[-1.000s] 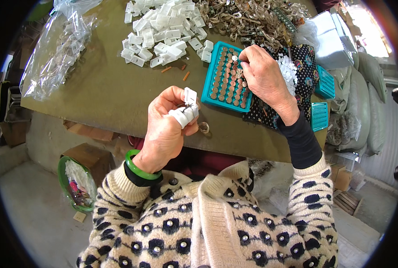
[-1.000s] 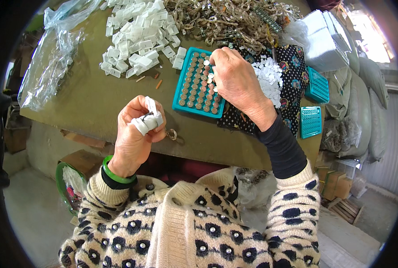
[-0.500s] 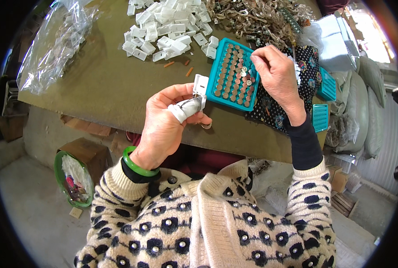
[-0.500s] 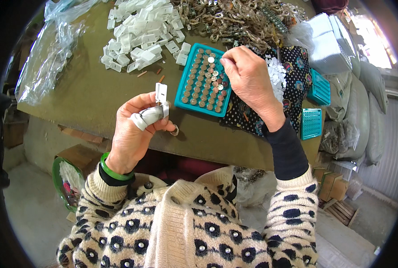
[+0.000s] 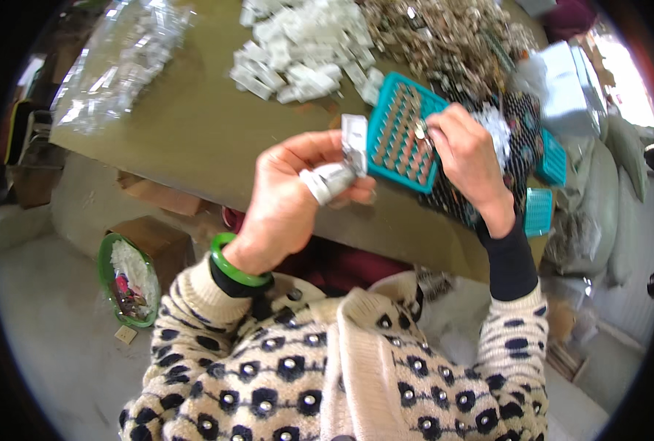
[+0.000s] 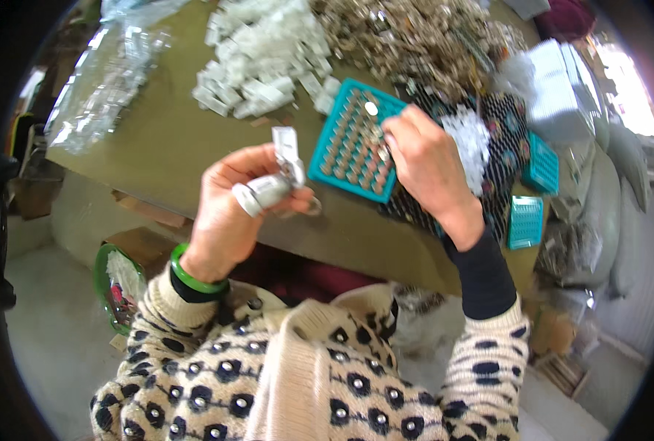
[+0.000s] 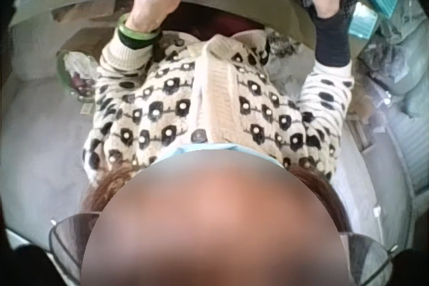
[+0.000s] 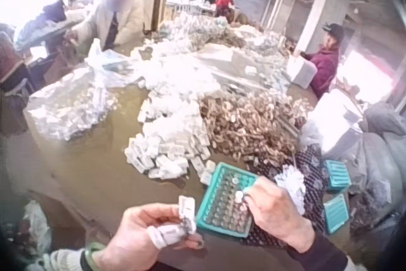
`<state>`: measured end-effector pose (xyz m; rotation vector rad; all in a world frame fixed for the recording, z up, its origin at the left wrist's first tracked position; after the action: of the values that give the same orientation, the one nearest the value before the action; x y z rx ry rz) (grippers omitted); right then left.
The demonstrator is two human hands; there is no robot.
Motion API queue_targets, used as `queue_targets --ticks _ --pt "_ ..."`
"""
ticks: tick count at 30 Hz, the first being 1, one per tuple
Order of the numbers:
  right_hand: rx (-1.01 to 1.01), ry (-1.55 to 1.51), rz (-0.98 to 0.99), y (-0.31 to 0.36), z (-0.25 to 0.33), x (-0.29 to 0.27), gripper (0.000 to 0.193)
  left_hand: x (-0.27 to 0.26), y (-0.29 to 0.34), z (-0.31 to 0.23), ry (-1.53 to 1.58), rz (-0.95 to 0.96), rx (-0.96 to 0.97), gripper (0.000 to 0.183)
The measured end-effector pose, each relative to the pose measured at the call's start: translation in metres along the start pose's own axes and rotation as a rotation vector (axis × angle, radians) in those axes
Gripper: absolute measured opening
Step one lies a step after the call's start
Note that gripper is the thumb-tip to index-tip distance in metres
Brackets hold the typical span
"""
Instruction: The person assembles small white plastic electrical components by inserting metal pins and fastening them together. They repeatedly pick up components and pins from the table, align and insert the pins, and place the assembled units into a clear plastic bag.
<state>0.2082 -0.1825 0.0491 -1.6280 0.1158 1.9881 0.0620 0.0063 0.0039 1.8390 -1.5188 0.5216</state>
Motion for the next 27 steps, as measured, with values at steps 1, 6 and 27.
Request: queue_targets --ticks 1,6,27 --pt "-0.029 0.006 -0.009 -0.003 0.0 -0.001 0.009 0.002 0.001 -0.001 0.031 0.007 0.024 0.028" --pt "-0.002 -0.055 -0.07 -0.009 0.013 -0.009 0.005 0.003 0.002 -0.001 -0.02 -0.029 -0.072 0.027" --pt "-0.459 -0.285 -0.326 -0.332 0.152 0.04 0.011 -0.116 0.01 -0.078 -0.553 -0.337 0.707 0.026"
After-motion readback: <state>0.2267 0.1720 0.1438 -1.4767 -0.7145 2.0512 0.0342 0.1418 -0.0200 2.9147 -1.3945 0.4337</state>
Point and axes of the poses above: each hand's wrist, its own y-axis away from the middle knuckle, its own x-axis out of the palm, z = x × y, the point moved 4 cm from there along -y, towards the middle knuckle, and after that the axes turned 4 degrees about -x, right-handed, at the moved point
